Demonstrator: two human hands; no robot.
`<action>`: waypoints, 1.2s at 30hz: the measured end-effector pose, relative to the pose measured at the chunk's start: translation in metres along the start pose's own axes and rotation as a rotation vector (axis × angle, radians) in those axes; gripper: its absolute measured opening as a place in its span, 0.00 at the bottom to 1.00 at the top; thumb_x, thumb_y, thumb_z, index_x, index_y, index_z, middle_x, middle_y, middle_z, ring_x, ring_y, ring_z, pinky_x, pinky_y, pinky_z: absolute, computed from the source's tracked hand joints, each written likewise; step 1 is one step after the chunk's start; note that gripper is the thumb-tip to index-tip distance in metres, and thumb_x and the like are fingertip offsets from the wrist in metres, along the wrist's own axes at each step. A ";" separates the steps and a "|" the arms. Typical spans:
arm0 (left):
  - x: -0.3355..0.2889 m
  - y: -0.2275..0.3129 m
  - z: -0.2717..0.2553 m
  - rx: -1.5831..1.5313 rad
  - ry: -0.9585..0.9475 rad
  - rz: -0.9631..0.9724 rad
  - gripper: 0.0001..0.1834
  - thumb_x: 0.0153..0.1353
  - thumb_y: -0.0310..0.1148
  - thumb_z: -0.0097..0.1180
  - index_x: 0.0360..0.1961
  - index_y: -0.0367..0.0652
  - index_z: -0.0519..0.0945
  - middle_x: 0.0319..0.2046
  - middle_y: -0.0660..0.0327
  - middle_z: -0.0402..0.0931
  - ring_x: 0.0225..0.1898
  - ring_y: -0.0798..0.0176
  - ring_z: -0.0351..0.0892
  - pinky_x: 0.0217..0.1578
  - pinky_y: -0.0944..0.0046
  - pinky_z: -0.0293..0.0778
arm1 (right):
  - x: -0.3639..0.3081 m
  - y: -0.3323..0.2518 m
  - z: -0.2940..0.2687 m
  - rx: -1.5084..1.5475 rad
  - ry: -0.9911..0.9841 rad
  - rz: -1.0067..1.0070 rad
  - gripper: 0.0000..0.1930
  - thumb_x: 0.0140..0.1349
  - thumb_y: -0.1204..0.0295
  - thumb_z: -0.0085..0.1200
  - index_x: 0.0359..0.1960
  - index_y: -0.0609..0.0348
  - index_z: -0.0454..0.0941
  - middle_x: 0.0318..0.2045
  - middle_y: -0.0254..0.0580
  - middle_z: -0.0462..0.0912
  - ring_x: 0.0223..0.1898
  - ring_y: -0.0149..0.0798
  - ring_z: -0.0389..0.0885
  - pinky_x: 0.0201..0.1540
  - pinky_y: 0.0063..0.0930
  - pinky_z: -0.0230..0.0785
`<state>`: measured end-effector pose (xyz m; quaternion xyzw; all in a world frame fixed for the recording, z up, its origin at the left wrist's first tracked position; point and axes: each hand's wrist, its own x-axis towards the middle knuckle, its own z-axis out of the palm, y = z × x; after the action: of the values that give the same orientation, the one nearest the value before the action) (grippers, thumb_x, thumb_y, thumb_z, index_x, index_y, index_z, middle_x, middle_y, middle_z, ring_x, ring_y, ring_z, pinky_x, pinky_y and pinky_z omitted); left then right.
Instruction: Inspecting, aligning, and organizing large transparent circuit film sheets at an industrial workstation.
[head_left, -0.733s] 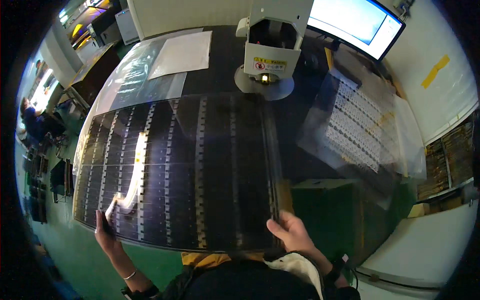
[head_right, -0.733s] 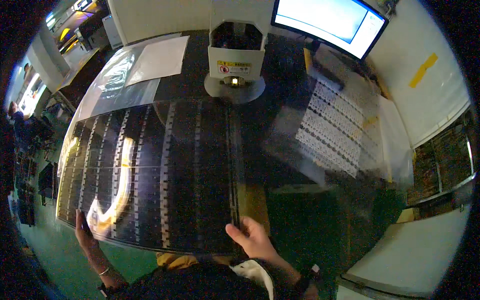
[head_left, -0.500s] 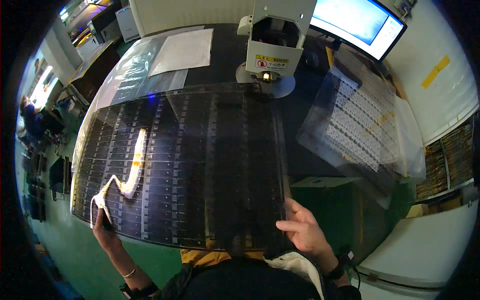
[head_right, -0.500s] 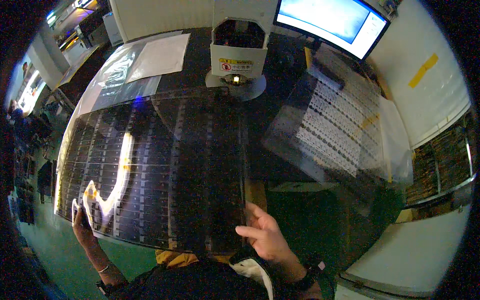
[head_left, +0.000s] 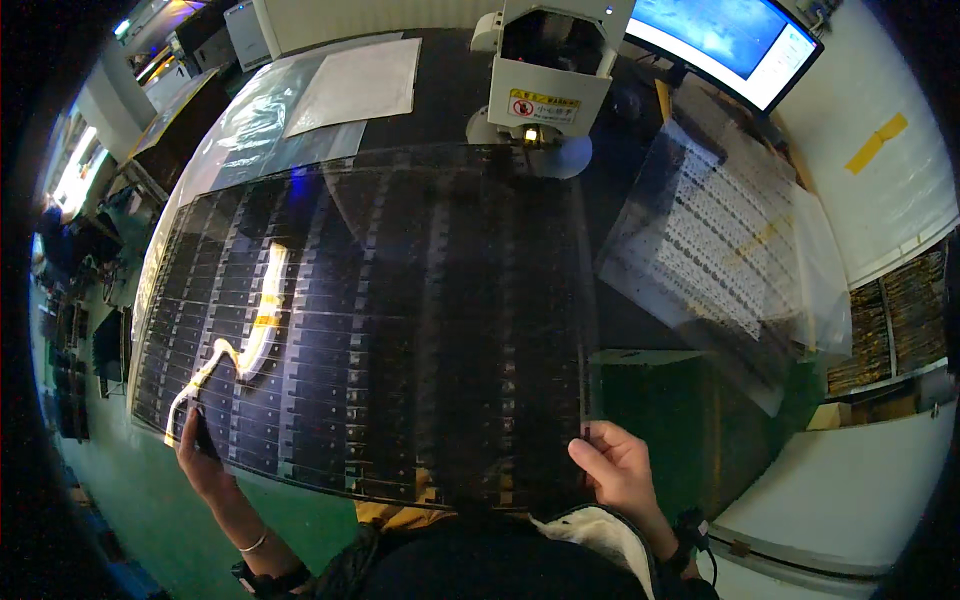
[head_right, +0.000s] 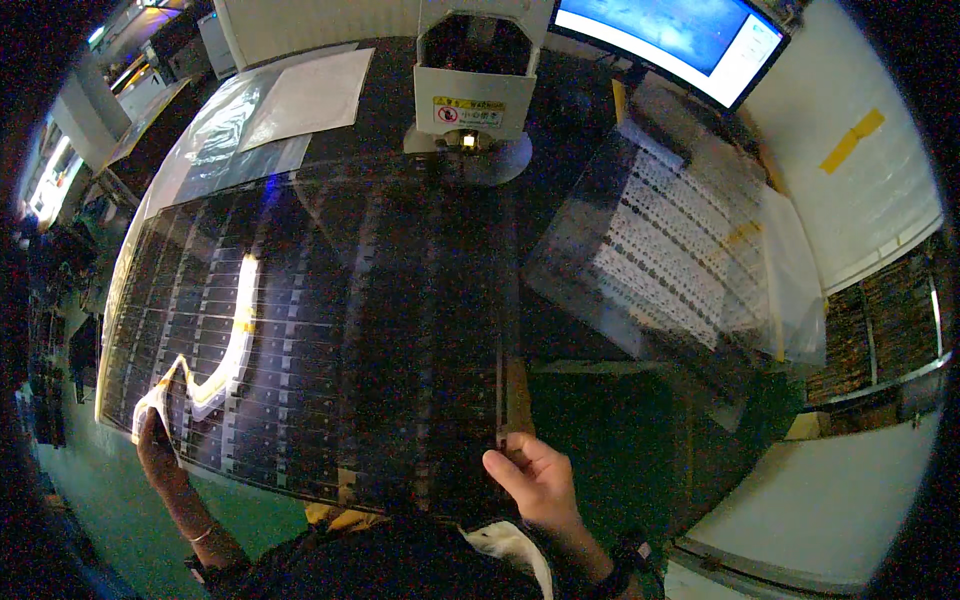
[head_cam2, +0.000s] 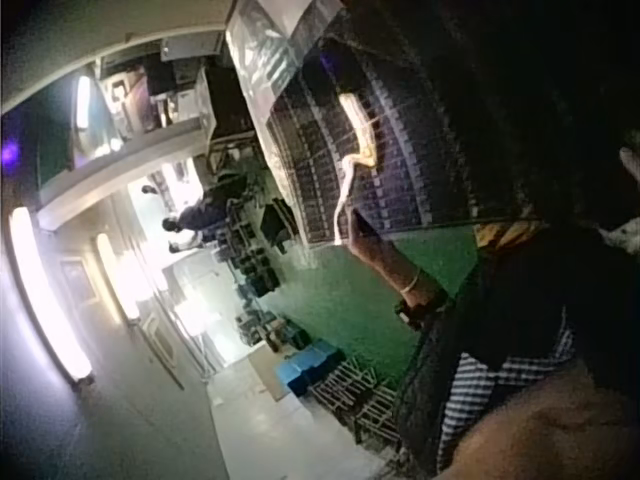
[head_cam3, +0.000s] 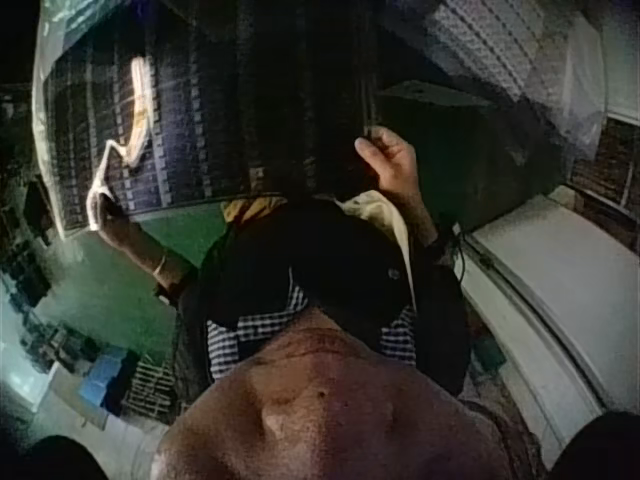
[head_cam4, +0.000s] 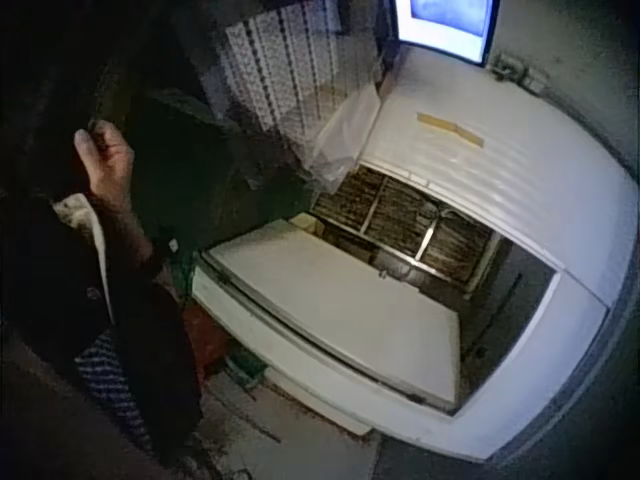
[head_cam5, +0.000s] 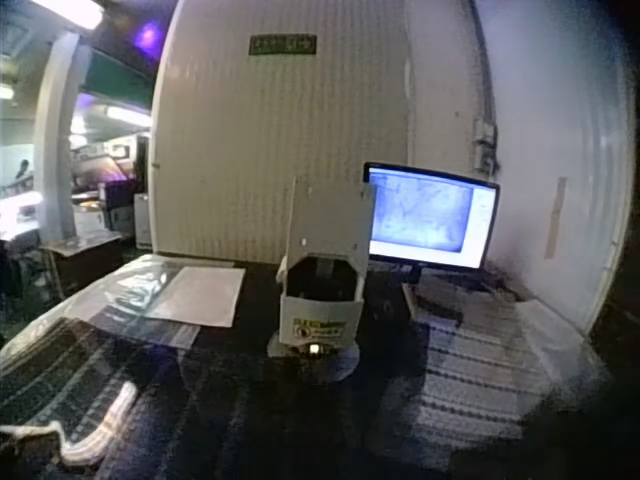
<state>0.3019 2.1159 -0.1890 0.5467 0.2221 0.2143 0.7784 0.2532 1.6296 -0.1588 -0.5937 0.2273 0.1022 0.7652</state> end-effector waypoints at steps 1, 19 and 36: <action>-0.009 0.000 0.024 -0.067 0.059 0.021 0.13 0.54 0.27 0.51 0.39 0.29 0.75 0.34 0.54 0.77 0.33 0.61 0.78 0.36 0.65 0.75 | 0.002 -0.001 0.001 -0.007 0.004 0.002 0.08 0.57 0.72 0.54 0.36 0.62 0.75 0.23 0.24 0.73 0.25 0.17 0.65 0.27 0.13 0.56; -0.006 -0.014 0.049 -0.054 0.037 0.055 0.14 0.57 0.26 0.46 0.43 0.29 0.72 0.38 0.52 0.75 0.36 0.60 0.78 0.38 0.63 0.76 | 0.015 -0.010 -0.005 0.104 0.050 -0.077 0.07 0.55 0.74 0.53 0.35 0.62 0.76 0.28 0.30 0.77 0.29 0.21 0.70 0.34 0.16 0.62; -0.001 -0.017 0.039 -0.023 -0.042 0.060 0.18 0.59 0.31 0.45 0.45 0.25 0.71 0.43 0.49 0.73 0.45 0.58 0.74 0.47 0.62 0.70 | 0.020 -0.012 -0.004 0.142 0.032 -0.096 0.07 0.55 0.75 0.53 0.35 0.62 0.76 0.29 0.30 0.78 0.29 0.21 0.71 0.34 0.16 0.62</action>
<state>0.3256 2.0805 -0.1931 0.5484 0.1870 0.2287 0.7823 0.2749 1.6198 -0.1584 -0.5495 0.2175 0.0397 0.8057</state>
